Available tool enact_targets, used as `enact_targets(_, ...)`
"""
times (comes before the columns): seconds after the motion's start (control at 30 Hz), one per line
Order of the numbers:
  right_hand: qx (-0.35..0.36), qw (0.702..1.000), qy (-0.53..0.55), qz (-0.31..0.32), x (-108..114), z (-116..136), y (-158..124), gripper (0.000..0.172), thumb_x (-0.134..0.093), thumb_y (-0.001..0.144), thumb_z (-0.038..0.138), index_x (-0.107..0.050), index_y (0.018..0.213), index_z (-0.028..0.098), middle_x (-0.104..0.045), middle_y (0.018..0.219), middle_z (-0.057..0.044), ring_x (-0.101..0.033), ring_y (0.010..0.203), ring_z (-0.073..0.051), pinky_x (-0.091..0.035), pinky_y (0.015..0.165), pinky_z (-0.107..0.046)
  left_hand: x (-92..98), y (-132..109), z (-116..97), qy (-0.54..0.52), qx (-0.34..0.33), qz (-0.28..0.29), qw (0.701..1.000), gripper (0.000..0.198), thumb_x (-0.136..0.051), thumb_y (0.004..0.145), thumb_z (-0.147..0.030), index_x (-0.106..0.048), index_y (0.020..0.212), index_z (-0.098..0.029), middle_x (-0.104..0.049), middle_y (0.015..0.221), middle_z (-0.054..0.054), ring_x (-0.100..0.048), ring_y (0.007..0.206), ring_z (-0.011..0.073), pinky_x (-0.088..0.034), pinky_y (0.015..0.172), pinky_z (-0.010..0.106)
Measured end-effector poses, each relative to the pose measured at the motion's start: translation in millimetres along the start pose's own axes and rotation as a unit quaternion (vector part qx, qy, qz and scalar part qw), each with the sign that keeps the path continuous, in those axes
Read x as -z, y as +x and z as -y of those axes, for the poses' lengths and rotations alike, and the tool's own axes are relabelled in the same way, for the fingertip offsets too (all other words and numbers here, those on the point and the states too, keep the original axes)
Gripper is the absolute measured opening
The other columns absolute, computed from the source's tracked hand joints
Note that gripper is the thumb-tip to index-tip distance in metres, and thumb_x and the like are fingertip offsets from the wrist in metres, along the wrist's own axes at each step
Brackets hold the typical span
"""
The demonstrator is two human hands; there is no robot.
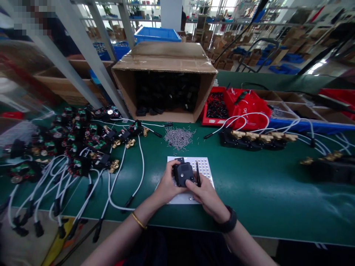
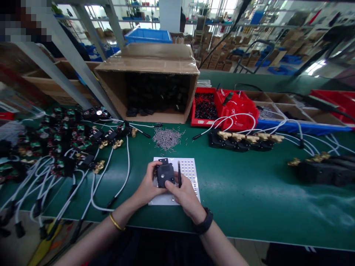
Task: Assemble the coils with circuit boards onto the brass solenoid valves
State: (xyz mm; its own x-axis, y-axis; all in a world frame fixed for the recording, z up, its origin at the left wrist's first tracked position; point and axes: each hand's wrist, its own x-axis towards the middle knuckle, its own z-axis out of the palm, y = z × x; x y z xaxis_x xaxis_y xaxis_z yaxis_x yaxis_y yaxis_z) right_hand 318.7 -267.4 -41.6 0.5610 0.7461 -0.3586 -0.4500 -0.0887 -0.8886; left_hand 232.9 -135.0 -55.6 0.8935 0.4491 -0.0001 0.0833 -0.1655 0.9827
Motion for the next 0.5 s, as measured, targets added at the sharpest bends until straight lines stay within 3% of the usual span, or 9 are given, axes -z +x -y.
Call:
enact_targets(0.07, 0.026, 0.999, -0.043, -0.021, -3.1, -1.1, -1.2, 0.042, -0.07, 0.068, 0.035, -0.058, 0.104, 0.016, -0.062, 0.094, -0.007, -0.058, 0.084, -0.02, -0.048, 0.065, -0.028, 7.1, 1.0, 1.3, -0.059, -0.006, 0.05, 0.997, 0.081, -0.075, 0.055, -0.049, -0.032, 0.116, -0.02, -0.047, 0.114, 0.01, -0.05, 0.102, 0.0233, -0.042, 0.087, 0.036)
enact_targets(0.17, 0.055, 0.992, -0.108, -0.046, -4.8, -1.3, -2.2, 0.042, -0.071, 0.067, 0.034, -0.059, 0.103, 0.016, -0.063, 0.094, -0.006, -0.057, 0.084, -0.019, -0.046, 0.066, -0.027, 13.1, 2.8, -3.2, -0.093, 0.005, 0.078, 0.993, 0.067, -0.052, 0.071, -0.064, -0.034, 0.117, -0.019, -0.05, 0.108, 0.01, -0.052, 0.099, 0.0234, -0.043, 0.085, 0.036)
enact_targets(0.27, 0.056, 0.992, -0.106, -0.047, -4.0, -1.6, -1.4, 0.042, -0.071, 0.068, 0.034, -0.059, 0.105, 0.016, -0.063, 0.093, -0.006, -0.057, 0.08, -0.017, -0.045, 0.061, -0.024, 12.0, 3.3, -7.7, -0.079, 0.022, 0.058, 0.995, 0.053, -0.041, 0.08, -0.059, -0.037, 0.115, -0.02, -0.05, 0.108, 0.009, -0.051, 0.098, 0.0222, -0.043, 0.085, 0.035)
enact_targets(0.37, 0.037, 0.996, -0.068, -0.044, -4.7, -1.4, 0.4, 0.04, -0.071, 0.068, 0.034, -0.058, 0.102, 0.016, -0.063, 0.087, -0.005, -0.055, 0.062, -0.012, -0.038, 0.045, -0.019, 7.8, 4.2, -6.2, -0.088, 0.017, 0.037, 0.995, 0.048, -0.036, 0.084, -0.056, -0.039, 0.115, -0.02, -0.05, 0.11, 0.008, -0.051, 0.099, 0.0213, -0.042, 0.087, 0.034)
enact_targets(0.5, 0.017, 0.998, -0.015, -0.06, -8.4, 0.3, 2.0, 0.036, -0.072, 0.067, 0.033, -0.059, 0.095, 0.015, -0.06, 0.082, -0.004, -0.036, 0.041, -0.003, -0.019, 0.032, -0.017, 3.5, 7.8, -2.0, -0.116, 0.003, 0.036, 0.993, 0.056, -0.027, 0.085, -0.058, -0.035, 0.123, -0.018, -0.048, 0.118, 0.012, -0.049, 0.106, 0.0236, -0.041, 0.091, 0.037)
